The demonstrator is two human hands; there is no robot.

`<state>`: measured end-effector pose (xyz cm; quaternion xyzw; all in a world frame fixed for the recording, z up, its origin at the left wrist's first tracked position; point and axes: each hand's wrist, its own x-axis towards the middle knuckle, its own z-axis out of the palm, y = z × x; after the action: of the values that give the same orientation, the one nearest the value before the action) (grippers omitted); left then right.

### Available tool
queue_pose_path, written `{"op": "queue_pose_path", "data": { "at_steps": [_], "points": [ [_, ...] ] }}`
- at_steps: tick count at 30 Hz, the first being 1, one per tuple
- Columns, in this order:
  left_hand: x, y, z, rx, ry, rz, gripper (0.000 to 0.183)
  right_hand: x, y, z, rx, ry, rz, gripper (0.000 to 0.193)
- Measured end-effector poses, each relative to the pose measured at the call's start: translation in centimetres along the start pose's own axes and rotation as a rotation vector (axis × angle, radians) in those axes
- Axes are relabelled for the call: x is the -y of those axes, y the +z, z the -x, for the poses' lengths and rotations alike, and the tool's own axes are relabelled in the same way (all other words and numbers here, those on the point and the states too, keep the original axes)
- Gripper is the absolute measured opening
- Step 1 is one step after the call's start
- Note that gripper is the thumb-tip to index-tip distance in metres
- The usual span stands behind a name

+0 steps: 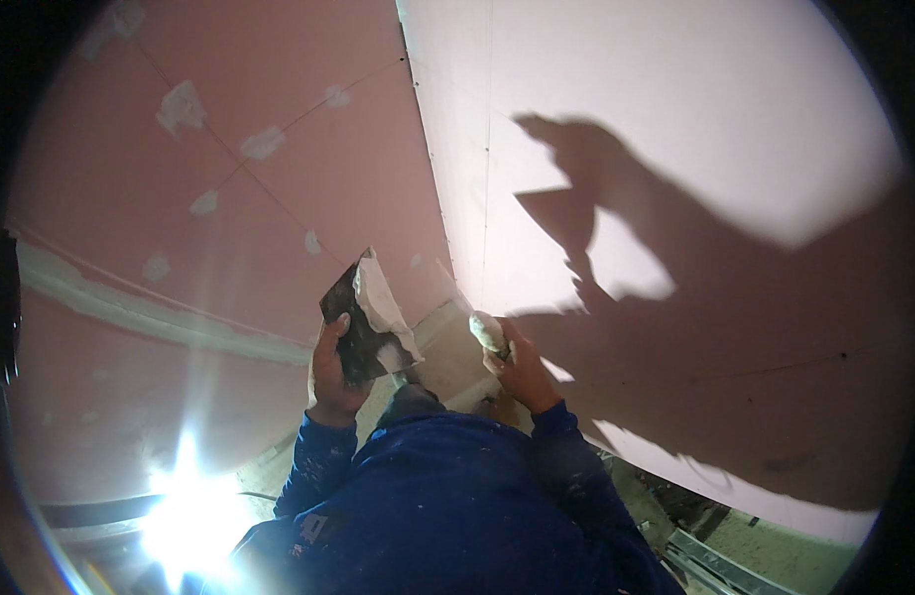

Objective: The person kneels on the floor and uses a trowel to mix plaster on the ground, then stands and applies the plaster to a pink wall using a trowel and a larger flat tool to smooth the surface.

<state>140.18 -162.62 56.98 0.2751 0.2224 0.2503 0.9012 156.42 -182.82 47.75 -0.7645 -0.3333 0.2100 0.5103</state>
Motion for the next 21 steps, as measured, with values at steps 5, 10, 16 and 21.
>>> {"op": "queue_pose_path", "data": {
  "at_steps": [5, 10, 16, 21],
  "points": [
    [2.1, -0.4, -1.0, -0.040, -0.103, 0.081, 0.030, -0.6, 1.1, 0.0, 0.124, 0.193, -0.688, 0.048],
    [5.0, 1.2, -0.9, 0.006, -0.167, 0.078, 0.031, 1.0, 1.7, 0.1, -0.001, -0.095, -0.187, 0.057],
    [4.7, 2.6, 0.0, 0.008, -0.168, 0.060, 0.033, 3.6, 1.1, -0.1, -0.021, -0.172, -0.195, 0.051],
    [4.4, 2.8, 0.0, 0.038, -0.169, 0.081, 0.036, 3.9, -0.6, -0.1, -0.026, -0.127, -0.007, 0.045]
  ]
}}
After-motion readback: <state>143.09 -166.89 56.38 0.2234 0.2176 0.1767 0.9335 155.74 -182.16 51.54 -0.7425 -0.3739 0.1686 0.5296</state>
